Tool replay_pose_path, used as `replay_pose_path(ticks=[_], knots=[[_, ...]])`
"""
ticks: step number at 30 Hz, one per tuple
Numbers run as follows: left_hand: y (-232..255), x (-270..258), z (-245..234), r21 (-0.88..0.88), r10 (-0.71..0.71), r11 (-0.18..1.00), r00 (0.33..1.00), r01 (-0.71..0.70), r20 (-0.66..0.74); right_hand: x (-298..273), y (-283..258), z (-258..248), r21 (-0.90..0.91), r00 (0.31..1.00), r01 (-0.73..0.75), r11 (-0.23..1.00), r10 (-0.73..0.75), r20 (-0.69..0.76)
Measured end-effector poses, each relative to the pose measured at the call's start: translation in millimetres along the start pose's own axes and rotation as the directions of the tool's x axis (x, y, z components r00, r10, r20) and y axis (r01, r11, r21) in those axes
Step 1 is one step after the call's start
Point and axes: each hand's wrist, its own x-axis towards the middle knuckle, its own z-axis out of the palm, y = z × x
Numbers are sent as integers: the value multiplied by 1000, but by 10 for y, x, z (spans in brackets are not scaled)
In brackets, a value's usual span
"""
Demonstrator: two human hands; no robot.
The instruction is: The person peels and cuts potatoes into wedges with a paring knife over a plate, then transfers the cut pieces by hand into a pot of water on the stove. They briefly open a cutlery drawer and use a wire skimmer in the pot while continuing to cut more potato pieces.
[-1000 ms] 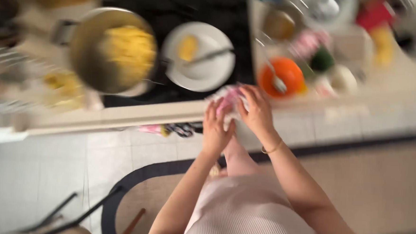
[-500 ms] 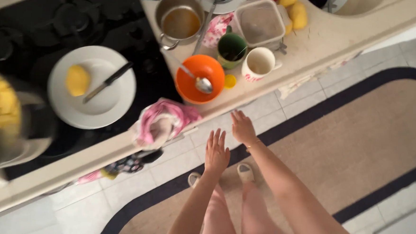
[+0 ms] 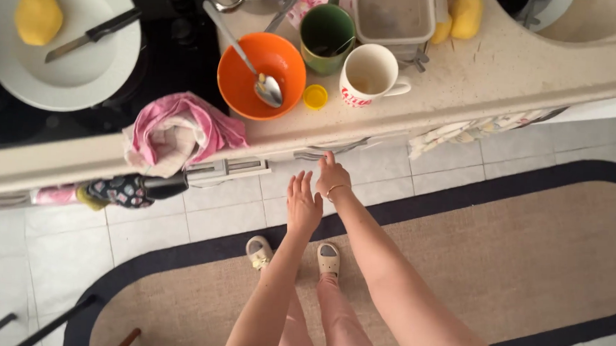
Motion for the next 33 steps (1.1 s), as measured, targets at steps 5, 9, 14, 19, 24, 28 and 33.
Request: replay_pose_path(ticks=[5,9,14,19,24,28,33], knots=[[81,-187,-124,-13,-24,1000,998,23,-50,-425,73,113,-12,993,12,1000,-11,114],[87,-374,-196,-110,33,993,987,-51,-160,-1158,-50,-145,-53,977,39,998,-27,212],[-24,-543,-219,-96,49,993,977,-70,-207,-1504,-217,-409,67,969,174,982,-159,-187],[-114,-690,-290,-144,-46,989,985,22,-165,-1371,-90,-54,-3,798,394,919,-343,-496],[-261,-777,-277,-170,-128,979,987,111,-93,-1429,-103,88,-85,970,197,977,-207,-129],[-298,-817,-254,-190,-122,977,987,100,-105,-1663,-124,45,-74,993,109,991,-105,48],[-328,-842,-122,-206,-50,978,989,20,-137,-1980,4,187,-115,972,112,987,-85,220]])
